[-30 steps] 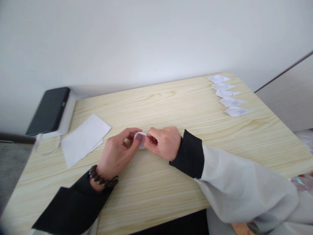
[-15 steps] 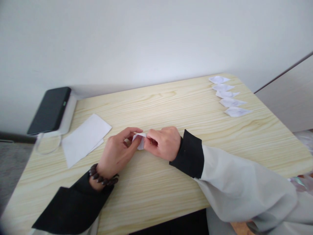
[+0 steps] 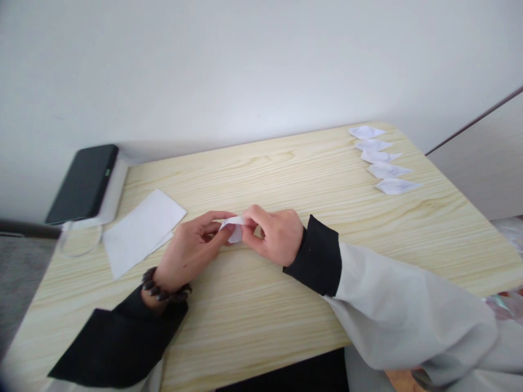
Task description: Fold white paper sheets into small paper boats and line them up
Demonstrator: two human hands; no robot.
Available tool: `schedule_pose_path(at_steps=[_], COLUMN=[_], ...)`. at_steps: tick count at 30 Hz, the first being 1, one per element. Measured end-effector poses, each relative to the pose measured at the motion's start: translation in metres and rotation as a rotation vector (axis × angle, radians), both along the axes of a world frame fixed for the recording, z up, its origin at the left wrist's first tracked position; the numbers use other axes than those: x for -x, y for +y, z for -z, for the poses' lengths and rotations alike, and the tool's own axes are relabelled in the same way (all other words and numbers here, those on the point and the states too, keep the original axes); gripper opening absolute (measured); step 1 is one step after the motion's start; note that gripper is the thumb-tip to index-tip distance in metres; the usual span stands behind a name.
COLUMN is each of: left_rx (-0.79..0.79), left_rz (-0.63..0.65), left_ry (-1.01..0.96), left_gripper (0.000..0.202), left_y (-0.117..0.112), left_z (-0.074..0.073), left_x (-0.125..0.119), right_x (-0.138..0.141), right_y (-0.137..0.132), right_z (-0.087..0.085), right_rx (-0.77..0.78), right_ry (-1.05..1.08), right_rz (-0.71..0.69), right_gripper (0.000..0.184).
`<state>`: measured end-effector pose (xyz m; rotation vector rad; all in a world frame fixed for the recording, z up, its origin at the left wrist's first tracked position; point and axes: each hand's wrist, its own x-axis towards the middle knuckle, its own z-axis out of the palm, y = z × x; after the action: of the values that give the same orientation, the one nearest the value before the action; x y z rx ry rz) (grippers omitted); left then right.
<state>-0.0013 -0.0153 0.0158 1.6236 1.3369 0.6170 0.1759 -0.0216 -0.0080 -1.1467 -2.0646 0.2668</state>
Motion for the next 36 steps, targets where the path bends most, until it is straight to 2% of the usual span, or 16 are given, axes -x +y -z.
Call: schedule_pose_path(at_steps=[3, 6, 15, 19, 24, 26, 31, 36], left_rx=[0.172, 0.262, 0.402, 0.369, 0.298, 0.281, 0.230, 0.195], left_rz=[0.059, 0.092, 0.068, 0.007, -0.033, -0.047, -0.045, 0.003], left_ry=[-0.147, -0.261, -0.457, -0.436, -0.352, -0.351, -0.373, -0.354], left_gripper=[0.036, 0.039, 0.039, 0.035, 0.032, 0.032, 0.026, 0.022], left_y=[0.002, 0.005, 0.007, 0.007, 0.007, 0.007, 0.006, 0.003], left_z=[-0.002, -0.005, -0.009, -0.005, -0.001, -0.001, -0.002, -0.001], left_x=[0.003, 0.006, 0.014, 0.011, 0.009, 0.009, 0.008, 0.005], right_x=[-0.002, -0.005, -0.014, -0.014, -0.013, -0.013, -0.011, -0.009], right_y=[0.001, 0.003, 0.005, 0.006, 0.006, 0.006, 0.005, 0.007], right_z=[0.000, -0.001, 0.002, 0.002, 0.001, 0.000, -0.003, -0.002], right_rx=[-0.075, -0.173, -0.169, -0.199, -0.220, -0.178, 0.049, 0.101], right_ry=[0.006, -0.023, -0.031, -0.018, -0.020, 0.019, 0.116, 0.128], right_rz=[-0.033, -0.073, -0.168, -0.214, -0.206, -0.208, -0.172, -0.136], right_gripper=[0.010, 0.014, 0.019, 0.019, 0.019, 0.019, 0.019, 0.015])
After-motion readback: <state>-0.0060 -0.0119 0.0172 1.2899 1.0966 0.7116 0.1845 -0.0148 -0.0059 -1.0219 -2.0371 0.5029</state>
